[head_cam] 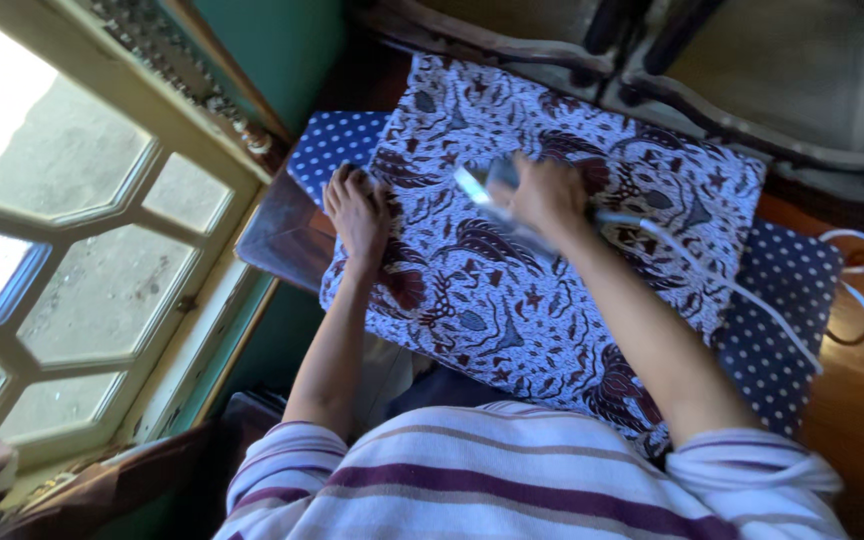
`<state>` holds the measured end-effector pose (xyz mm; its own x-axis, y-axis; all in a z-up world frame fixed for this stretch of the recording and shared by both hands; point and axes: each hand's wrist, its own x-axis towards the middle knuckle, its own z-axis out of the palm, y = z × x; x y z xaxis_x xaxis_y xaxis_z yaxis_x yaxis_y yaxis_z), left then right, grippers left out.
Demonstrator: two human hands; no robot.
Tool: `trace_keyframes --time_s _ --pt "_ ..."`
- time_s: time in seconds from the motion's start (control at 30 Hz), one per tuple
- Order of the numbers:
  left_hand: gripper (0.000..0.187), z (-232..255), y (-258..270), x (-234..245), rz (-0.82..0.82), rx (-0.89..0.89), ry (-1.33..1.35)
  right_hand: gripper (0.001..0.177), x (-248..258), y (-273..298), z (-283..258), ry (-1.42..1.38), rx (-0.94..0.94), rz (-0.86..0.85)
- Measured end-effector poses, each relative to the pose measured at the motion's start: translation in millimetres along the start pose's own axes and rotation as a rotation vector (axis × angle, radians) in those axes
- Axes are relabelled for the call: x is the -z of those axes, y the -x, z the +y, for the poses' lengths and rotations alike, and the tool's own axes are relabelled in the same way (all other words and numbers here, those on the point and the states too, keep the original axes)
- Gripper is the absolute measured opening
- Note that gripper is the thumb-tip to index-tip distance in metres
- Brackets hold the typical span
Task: The person irons a patterned cloth on an ironing board using an iron, then folds the cloth and places it on a stack.
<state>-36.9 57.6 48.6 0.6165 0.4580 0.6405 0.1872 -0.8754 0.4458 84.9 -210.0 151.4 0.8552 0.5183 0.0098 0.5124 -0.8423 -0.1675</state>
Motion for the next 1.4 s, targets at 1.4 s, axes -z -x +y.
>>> trace_keyframes --time_s 1.4 --pt "0.090 -61 -46 -34 -1.030 0.462 0.621 0.055 -29 -101 -65 -0.048 -0.098 0.106"
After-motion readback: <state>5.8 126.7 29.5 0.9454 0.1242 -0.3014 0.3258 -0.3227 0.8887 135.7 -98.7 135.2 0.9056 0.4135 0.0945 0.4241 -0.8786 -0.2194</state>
